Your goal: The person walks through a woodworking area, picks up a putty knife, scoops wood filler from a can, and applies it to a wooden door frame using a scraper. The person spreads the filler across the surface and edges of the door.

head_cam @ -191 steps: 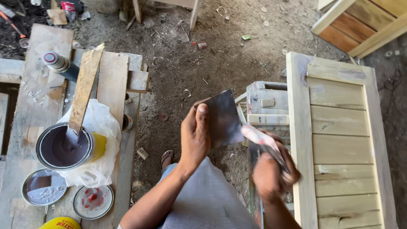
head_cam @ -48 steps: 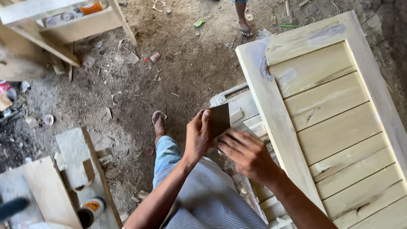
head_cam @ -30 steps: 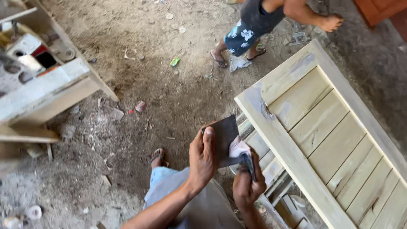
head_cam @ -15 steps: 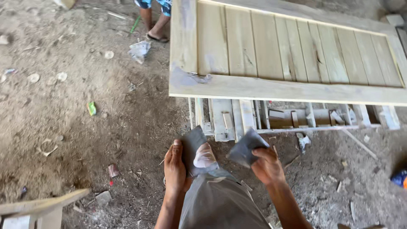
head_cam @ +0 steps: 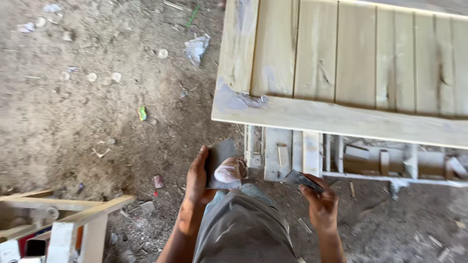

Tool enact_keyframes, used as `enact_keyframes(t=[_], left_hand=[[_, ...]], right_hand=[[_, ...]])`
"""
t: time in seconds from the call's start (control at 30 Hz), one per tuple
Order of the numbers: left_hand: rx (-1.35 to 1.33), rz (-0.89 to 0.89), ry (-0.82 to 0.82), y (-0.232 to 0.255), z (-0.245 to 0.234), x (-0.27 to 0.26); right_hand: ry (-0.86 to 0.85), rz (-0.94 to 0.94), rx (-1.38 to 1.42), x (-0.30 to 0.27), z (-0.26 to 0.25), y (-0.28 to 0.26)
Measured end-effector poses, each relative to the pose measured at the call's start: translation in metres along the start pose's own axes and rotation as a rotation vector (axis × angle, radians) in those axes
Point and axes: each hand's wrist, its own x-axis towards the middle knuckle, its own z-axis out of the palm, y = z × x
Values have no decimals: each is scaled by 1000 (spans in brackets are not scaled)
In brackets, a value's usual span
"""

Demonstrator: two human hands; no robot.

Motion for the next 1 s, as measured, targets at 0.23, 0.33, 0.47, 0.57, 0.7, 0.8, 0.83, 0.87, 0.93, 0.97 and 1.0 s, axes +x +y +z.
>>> enact_keyframes(t=[0.23,0.33,0.47,0.57,0.7,0.8,0.83,0.87,0.93,0.97,1.0], left_hand=[[-88,120,111,26,6,20],[-59,165,74,36,15,51],[-55,128,57,46,20,83],[164,146,43,57,30,114],[137,64,15,78,54,159],[174,-14,-15,104,68,196],[235,-56,-39,115,70,210],[294,-107,-66,125,72,223],[291,-159,-124,146,75,256],[290,-180,-157,158,75,280],[304,-210,-204,166,74,301]], right_hand=[[-137,-53,-4,95,-1,8],[-98,-121,57,118,-4,10],[-42,-86,-81,134,1,4],[-85,-140,-237,155,17,-25],[-316,-785,-420,210,69,-88],[-433,-1019,-662,247,106,-138],[-477,-1052,-738,261,117,-151],[-525,-1059,-763,274,130,-163],[-621,-1081,-813,311,159,-174],[-652,-1063,-854,329,176,-171],[-710,-1044,-889,346,190,-168]])
